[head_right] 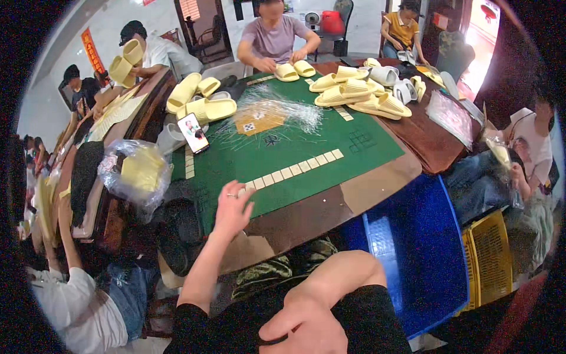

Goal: The person pairs slides by taking plastic fasteners from the table and threading them through the straps of the slippers by hand.

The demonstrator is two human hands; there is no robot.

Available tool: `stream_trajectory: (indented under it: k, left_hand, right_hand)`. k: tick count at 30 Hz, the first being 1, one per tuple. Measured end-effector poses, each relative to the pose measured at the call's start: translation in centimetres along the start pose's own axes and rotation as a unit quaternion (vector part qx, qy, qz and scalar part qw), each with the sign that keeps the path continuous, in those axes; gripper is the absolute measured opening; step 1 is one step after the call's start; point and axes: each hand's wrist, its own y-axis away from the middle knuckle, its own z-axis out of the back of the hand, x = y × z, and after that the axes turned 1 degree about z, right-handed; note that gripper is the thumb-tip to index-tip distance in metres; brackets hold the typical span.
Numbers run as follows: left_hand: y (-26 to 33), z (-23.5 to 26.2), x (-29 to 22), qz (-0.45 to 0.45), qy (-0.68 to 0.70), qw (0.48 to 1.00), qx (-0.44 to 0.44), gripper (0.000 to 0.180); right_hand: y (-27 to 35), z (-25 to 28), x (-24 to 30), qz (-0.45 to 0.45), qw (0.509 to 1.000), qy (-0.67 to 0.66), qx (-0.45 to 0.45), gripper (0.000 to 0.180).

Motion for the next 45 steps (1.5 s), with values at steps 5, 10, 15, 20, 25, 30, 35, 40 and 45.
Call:
stream_trajectory:
  k: [5,10,15,20,25,30,35,40,45]
  left_hand:
    - [1.4,-3.9,0.8,0.015,0.080,0.996,0.026,0.030]
    - [0.3,-3.9,1.0,0.085,0.161,0.983,-0.036,0.019]
    - [0.9,-3.7,1.8,0.138,0.168,0.976,-0.020,0.016]
    - [0.8,-3.1,1.3,0.146,0.182,0.972,-0.019,0.019]
    - [-0.3,-2.6,0.7,0.177,0.186,0.967,0.003,0.019]
    - [-0.6,-2.7,1.3,0.172,0.176,0.969,0.017,0.017]
    - [-0.7,-2.8,1.2,0.183,0.178,0.966,0.043,0.018]
    - [-0.5,-3.1,1.0,0.155,0.167,0.973,0.027,0.020]
    - [0.4,-2.8,1.5,0.176,0.190,0.966,0.021,0.017]
  right_hand:
    - [1.3,2.1,-1.7,-0.064,0.997,0.017,-0.031,0.044]
    - [2.4,4.8,-3.6,-0.068,0.996,0.063,-0.018,0.037]
    - [8.0,12.7,-7.1,-0.488,0.860,0.036,0.141,0.010]
    - [23.8,22.6,-17.3,-0.619,0.675,0.336,-0.220,0.026]
    - [32.9,38.0,-20.1,-0.700,0.468,0.302,-0.447,0.057]
    - [36.9,43.5,-23.2,-0.743,0.421,0.321,-0.410,0.078]
    - [36.3,44.6,-26.9,-0.730,0.357,0.333,-0.479,0.071]
    - [36.4,45.1,-25.8,-0.708,0.362,0.342,-0.501,0.071]
    - [35.8,40.7,-21.9,-0.564,0.520,0.264,-0.585,0.063]
